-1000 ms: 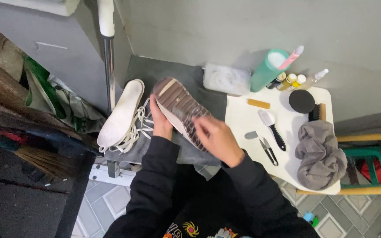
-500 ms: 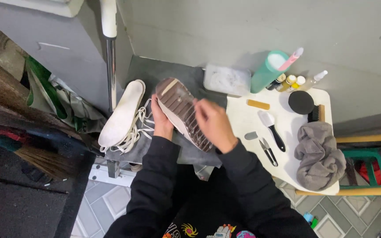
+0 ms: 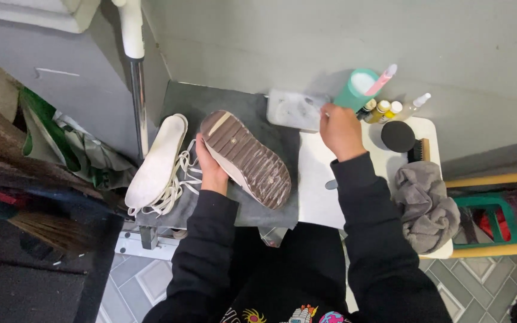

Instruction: Applying a liquid substance to the sole of a shoe using a small brush at a repair bench.

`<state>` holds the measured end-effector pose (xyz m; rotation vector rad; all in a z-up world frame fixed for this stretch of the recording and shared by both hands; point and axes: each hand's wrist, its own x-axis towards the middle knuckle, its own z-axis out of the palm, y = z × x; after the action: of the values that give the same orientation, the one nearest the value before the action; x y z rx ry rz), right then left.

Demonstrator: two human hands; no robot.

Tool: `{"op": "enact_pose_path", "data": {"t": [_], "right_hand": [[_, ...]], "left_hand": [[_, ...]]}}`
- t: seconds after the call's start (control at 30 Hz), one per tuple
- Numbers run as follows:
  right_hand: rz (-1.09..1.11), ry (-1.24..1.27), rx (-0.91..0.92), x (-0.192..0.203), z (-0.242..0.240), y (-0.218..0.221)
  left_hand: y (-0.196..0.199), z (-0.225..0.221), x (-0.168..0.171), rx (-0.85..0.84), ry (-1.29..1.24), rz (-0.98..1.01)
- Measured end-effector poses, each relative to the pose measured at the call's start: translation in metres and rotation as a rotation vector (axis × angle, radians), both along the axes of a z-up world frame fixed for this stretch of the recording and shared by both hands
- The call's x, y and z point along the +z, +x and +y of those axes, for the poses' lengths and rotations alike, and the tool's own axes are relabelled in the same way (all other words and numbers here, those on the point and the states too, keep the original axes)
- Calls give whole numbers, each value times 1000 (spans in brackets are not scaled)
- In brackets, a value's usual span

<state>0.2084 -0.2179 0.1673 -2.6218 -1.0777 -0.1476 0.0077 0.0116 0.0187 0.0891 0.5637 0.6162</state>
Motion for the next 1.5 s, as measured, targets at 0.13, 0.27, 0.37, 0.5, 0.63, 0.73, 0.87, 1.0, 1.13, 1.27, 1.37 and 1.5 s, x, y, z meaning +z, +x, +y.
{"op": "enact_pose_path", "data": {"t": [0.13, 0.27, 0.37, 0.5, 0.63, 0.73, 0.87, 1.0, 1.13, 1.27, 1.37, 1.5], "right_hand": [[72, -137, 13, -20, 9, 9], [102, -136, 17, -8, 16, 3], [102, -115, -11, -1, 10, -1], [122, -182, -9, -8, 8, 2], [116, -24, -28, 16, 1, -29], [125, 164, -47, 9, -8, -45], [54, 385, -60, -13, -20, -66], [7, 318, -52, -61, -25, -67], [-28, 422, -58, -65, -22, -72], [-20, 361, -42, -63, -28, -76], [-35, 384, -42, -64, -27, -73], [-16, 366, -42, -65, -32, -79]], "left_hand": [[2, 7, -16, -1, 4, -11], [-2, 6, -12, 10, -8, 16], [3, 8, -16, -4, -19, 11], [-1, -1, 3, 0, -13, 13], [-3, 1, 3, 6, -20, 10], [-1, 4, -5, 2, -28, 1], [-1, 3, -4, -10, -21, 7], [-2, 3, -4, -8, -22, -3], [-4, 3, -3, 3, -23, -1], [-2, 2, -4, -10, -25, -12], [-2, 5, -9, 1, -20, -1], [-5, -3, 4, 4, -16, 6]]}}
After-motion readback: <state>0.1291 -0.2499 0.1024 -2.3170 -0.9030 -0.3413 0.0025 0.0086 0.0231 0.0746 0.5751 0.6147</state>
